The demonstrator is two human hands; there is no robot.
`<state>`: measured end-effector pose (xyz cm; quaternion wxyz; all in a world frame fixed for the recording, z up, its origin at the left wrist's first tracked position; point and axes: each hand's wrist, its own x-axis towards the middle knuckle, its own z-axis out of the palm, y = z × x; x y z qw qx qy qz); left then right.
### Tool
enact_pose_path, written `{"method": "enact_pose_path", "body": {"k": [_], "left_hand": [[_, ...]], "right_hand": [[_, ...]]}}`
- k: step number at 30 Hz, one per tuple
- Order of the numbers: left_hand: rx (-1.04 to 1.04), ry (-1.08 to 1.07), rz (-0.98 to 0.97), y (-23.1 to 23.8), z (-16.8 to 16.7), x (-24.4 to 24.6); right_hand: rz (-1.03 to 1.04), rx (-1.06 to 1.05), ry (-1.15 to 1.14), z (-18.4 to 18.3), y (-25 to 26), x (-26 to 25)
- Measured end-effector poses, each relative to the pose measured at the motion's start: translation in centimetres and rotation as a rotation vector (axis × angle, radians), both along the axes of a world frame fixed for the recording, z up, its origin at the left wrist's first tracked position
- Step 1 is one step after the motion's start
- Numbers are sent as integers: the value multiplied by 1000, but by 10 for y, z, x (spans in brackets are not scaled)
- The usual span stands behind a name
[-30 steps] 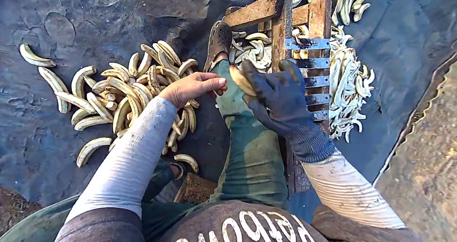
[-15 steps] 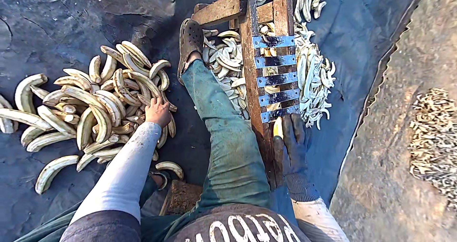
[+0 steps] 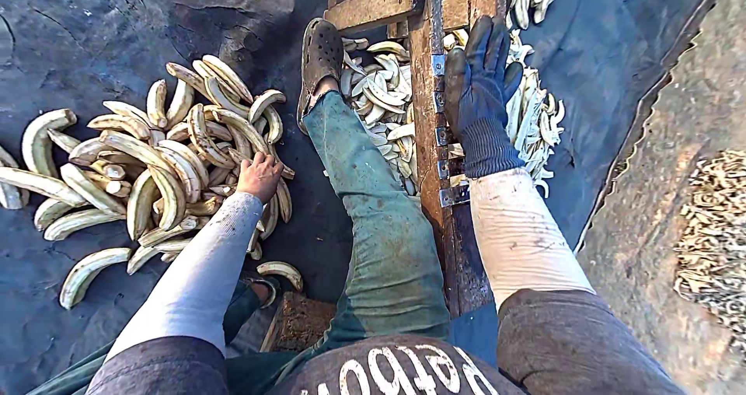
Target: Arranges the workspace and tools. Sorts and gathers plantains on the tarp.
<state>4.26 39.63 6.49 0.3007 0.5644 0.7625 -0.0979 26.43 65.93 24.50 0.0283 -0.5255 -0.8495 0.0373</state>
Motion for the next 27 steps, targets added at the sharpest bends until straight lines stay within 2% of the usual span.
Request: {"method": "enact_pose_path", "body": {"k": [3, 7, 10, 12, 13, 14, 16, 18, 20, 22, 24, 27], "left_hand": [[73, -27, 20, 0, 4, -5], [229, -208, 293, 9, 35, -18], [533, -401, 534, 23, 74, -26], [824, -474, 567, 36, 108, -16], [989, -488, 539, 44, 126, -7], [1155, -501, 482, 52, 143, 3], [1392, -530, 306, 62, 173, 32], [1486, -558, 95, 63, 188, 66], [1479, -558, -87, 60, 182, 94], [1349, -523, -157, 48, 160, 104], [1069, -417, -185, 28, 129, 88], [390, -283, -304, -14, 83, 41]], "right_hand": [[-27, -29, -22, 0, 26, -27], [-33, -48, -142, 5, 54, -57], [29, 39, 108, 33, 25, -68], [138, 89, 324, 45, -9, -65], [189, 43, 464, 45, -24, -63], [218, -124, 619, 45, -40, -60], [171, -655, 1060, 37, -68, -54], [115, -1028, 1357, 36, -90, -36], [86, -1218, 1517, 34, -96, -12], [130, -1077, 1388, 40, -107, 27], [143, -780, 1066, 48, -114, 71], [55, -239, 406, 47, -133, 133]]}}
